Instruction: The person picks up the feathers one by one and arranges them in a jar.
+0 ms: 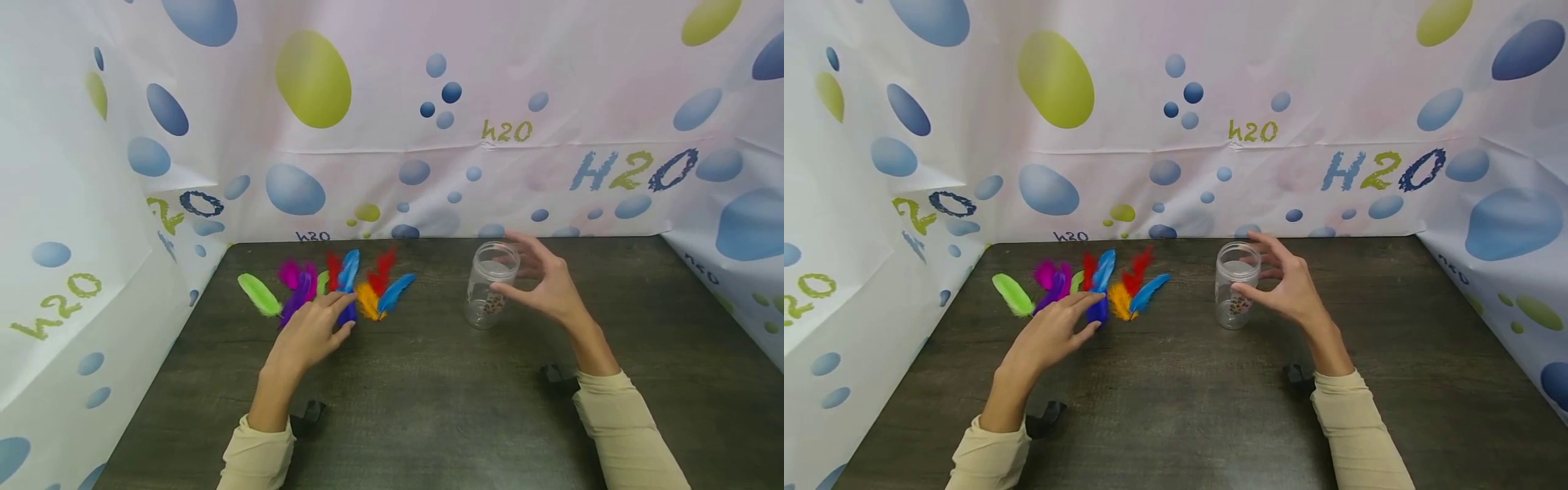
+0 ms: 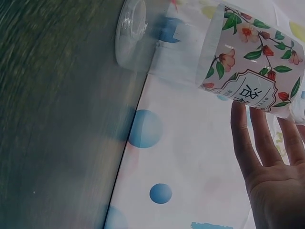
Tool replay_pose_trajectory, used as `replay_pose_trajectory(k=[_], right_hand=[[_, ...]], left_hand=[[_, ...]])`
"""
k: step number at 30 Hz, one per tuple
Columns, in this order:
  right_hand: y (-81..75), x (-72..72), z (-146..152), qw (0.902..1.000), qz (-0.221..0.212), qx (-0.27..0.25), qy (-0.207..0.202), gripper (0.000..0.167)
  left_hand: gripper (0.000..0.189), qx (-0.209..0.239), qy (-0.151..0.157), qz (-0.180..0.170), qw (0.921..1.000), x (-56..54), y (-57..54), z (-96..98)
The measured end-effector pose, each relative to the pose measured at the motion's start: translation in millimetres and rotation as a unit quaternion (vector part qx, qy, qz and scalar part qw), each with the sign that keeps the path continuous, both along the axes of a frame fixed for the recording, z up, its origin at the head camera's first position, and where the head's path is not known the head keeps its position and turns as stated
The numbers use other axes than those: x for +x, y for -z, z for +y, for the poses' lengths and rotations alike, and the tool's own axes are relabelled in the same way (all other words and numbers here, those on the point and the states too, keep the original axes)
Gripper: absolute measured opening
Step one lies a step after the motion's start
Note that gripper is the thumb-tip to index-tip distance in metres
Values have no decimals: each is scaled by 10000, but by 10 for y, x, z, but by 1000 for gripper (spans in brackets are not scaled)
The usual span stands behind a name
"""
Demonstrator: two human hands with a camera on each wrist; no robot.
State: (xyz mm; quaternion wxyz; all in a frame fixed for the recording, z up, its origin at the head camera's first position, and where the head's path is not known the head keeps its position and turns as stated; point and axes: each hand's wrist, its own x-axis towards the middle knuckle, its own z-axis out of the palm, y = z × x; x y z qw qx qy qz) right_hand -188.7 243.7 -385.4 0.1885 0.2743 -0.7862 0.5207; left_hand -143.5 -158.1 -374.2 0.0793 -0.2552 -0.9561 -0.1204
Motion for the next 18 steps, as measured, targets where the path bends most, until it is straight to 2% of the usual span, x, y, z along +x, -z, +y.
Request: replay_pose_trajectory(k=[18], right_hand=[[-40,-5,-57,9998,75,176,-103,91]], left_hand=[[49,6,-45,-73,10000,30,-16,24]])
